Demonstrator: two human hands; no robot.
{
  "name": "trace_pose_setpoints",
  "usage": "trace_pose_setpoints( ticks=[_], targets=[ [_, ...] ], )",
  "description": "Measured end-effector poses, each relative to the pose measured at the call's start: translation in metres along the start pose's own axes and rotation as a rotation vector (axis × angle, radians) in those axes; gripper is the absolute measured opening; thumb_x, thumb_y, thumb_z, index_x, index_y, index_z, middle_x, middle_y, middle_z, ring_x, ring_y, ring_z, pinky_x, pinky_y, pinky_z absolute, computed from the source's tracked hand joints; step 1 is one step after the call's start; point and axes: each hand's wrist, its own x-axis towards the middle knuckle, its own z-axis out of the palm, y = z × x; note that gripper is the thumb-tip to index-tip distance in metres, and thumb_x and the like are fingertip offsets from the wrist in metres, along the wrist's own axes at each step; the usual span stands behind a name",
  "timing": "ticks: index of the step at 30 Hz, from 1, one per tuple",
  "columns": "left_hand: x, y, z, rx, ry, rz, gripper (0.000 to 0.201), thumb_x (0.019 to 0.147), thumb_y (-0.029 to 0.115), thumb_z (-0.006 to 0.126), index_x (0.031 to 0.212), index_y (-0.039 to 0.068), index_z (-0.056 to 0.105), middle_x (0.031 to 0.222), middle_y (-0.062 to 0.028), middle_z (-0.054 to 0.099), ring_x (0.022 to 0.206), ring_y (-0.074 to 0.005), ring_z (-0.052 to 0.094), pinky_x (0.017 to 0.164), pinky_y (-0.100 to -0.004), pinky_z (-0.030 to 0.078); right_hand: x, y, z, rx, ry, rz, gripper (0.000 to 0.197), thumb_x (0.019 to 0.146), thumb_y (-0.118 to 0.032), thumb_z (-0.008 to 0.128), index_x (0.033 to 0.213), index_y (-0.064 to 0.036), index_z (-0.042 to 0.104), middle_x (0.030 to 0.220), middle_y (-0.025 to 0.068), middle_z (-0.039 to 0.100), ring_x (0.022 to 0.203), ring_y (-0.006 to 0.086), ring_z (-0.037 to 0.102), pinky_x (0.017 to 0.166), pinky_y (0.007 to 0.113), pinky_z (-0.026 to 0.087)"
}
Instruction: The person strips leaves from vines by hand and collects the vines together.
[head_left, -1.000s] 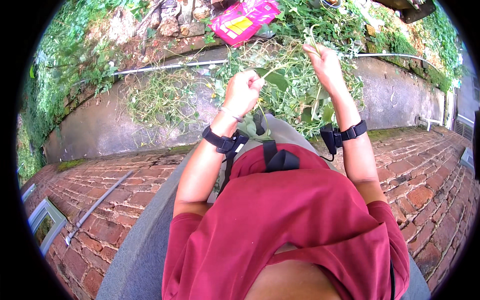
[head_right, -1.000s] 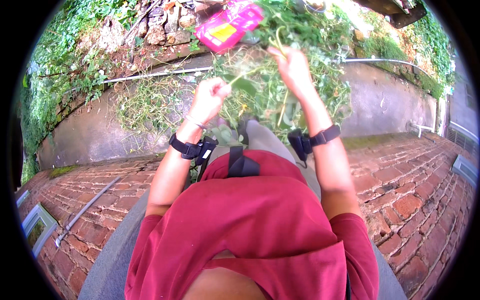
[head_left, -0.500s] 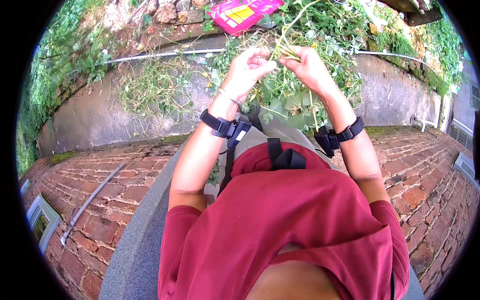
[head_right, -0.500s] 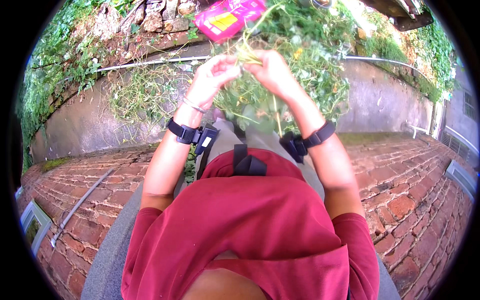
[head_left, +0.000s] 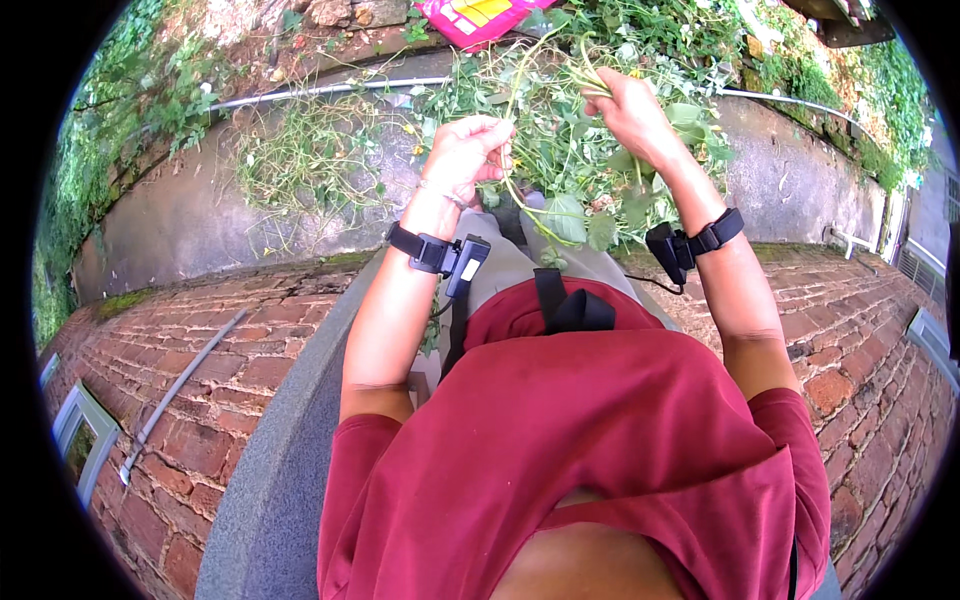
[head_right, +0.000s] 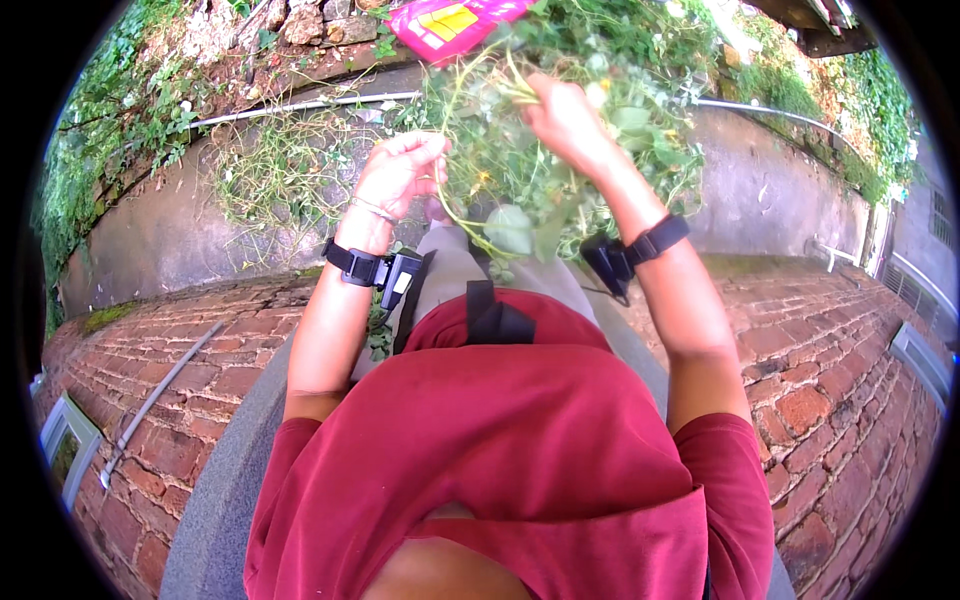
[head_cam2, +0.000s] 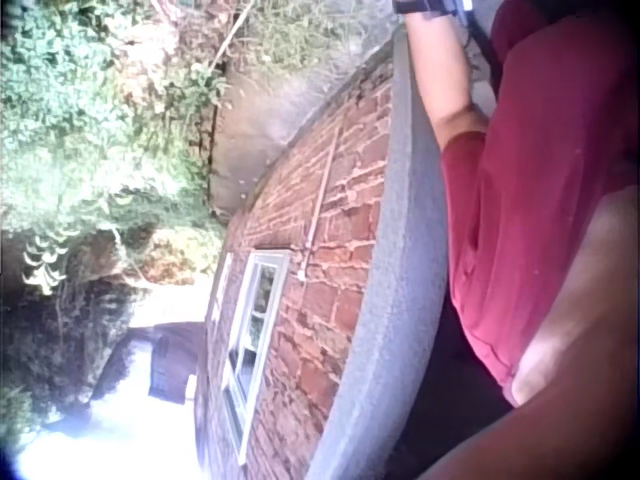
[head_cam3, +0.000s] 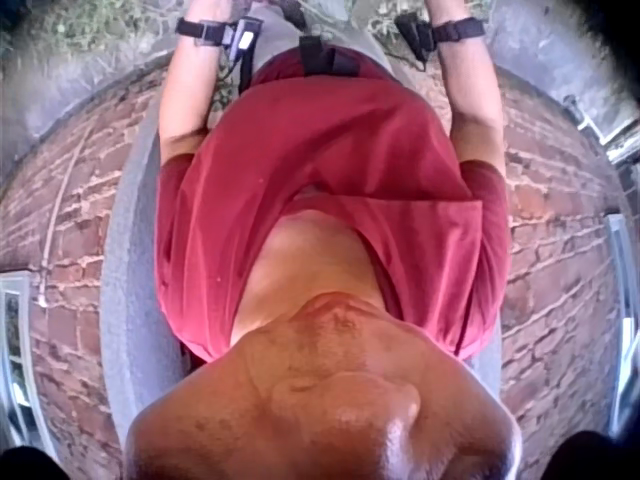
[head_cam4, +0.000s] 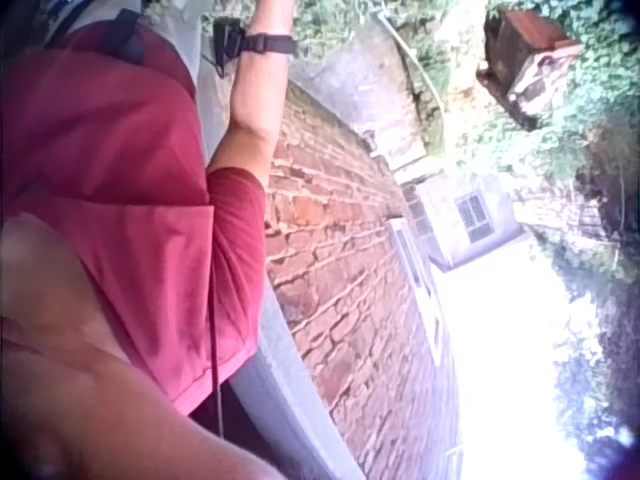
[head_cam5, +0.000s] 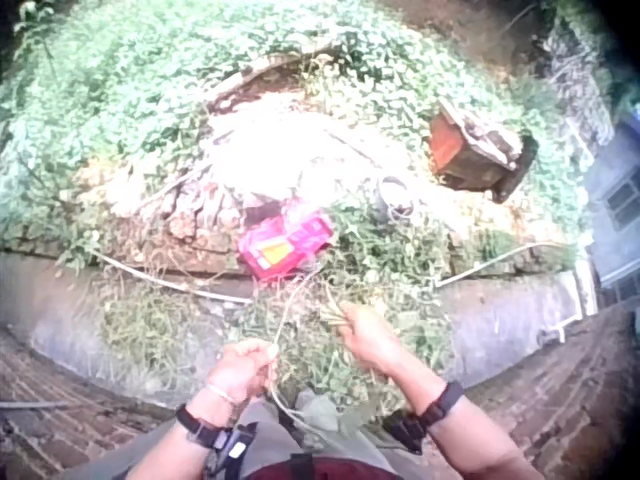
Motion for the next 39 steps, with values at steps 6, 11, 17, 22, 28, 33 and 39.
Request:
trace_pose_setpoints(
  ticks=[6,11,17,22,28,33,39],
  targets=[
    [0.017,0.004,0.020,-0.110,0.050,0.066,0.019,0.094,0.021,0.065,0.103,0.004,0.068,0.074,-0.0002,0.064,0.059,-0.0109,0.060,0.052,-0.0219,0.047,-0.026,-0.045,0.040,0.630,-0.307,0.189,0.017,0.093,-0.018,0.061,0.099,-0.0016,0.060,0.085,0.0069,0.066,0.074,0.0138,0.060,0.064,0.030,0.048],
    [0.016,-0.007,0.025,-0.096,-0.032,-0.077,0.019,0.096,0.020,0.062,0.095,0.002,0.067,0.059,0.0059,0.045,0.045,-0.0055,0.036,0.042,-0.0225,0.030,-0.018,-0.012,0.050,-0.054,-0.059,-0.070,0.026,0.082,-0.005,0.061,0.107,-0.0014,0.057,0.089,0.0197,0.068,0.083,0.0403,0.066,0.072,0.046,0.052],
    [-0.001,-0.005,0.046,-0.126,0.073,-0.023,0.021,0.099,0.013,0.053,0.094,-0.005,0.061,0.054,0.0067,0.037,0.041,-0.0047,0.028,0.038,-0.0234,0.024,-0.009,0.017,0.053,-0.406,0.153,0.124,0.013,0.087,-0.010,0.056,0.095,-0.0035,0.065,0.074,0.0192,0.067,0.069,0.0369,0.066,0.064,0.046,0.051],
    [0.008,-0.002,0.020,-0.116,0.270,0.040,0.019,0.098,0.011,0.052,0.094,-0.005,0.060,0.055,0.0047,0.039,0.040,-0.0051,0.030,0.036,-0.0233,0.024,-0.018,0.000,0.013,0.603,-0.194,0.322,0.012,0.092,-0.016,0.062,0.094,-0.0052,0.067,0.062,-0.0066,0.049,0.049,0.0022,0.039,0.043,0.022,0.030],
    [0.018,0.009,0.026,-0.290,0.277,0.174,0.015,0.097,0.009,0.054,0.091,-0.003,0.057,0.057,-0.0003,0.045,0.041,-0.0092,0.036,0.037,-0.0249,0.030,-0.022,-0.038,0.045,0.459,-0.732,-0.065,0.019,0.089,-0.015,0.070,0.103,-0.0031,0.069,0.073,-0.0026,0.064,0.066,0.0044,0.051,0.061,0.025,0.043],
    [0.022,-0.002,0.012,-0.580,0.202,0.146,0.016,0.100,0.014,0.050,0.093,0.000,0.052,0.059,0.0001,0.040,0.045,-0.0117,0.036,0.043,-0.0299,0.035,-0.030,-0.039,0.078,0.516,-0.442,-0.163,0.019,0.091,-0.016,0.068,0.104,-0.0030,0.068,0.078,0.0011,0.067,0.070,0.0082,0.054,0.068,0.031,0.047],
    [0.021,-0.007,-0.003,-0.893,0.004,0.197,0.020,0.106,0.020,0.040,0.102,0.002,0.048,0.059,0.0024,0.030,0.046,-0.0109,0.027,0.043,-0.0285,0.028,-0.032,-0.055,0.075,0.311,-0.182,0.085,0.016,0.087,-0.017,0.061,0.091,-0.0026,0.067,0.071,0.0125,0.065,0.065,0.0202,0.061,0.064,0.037,0.048]
  ],
)
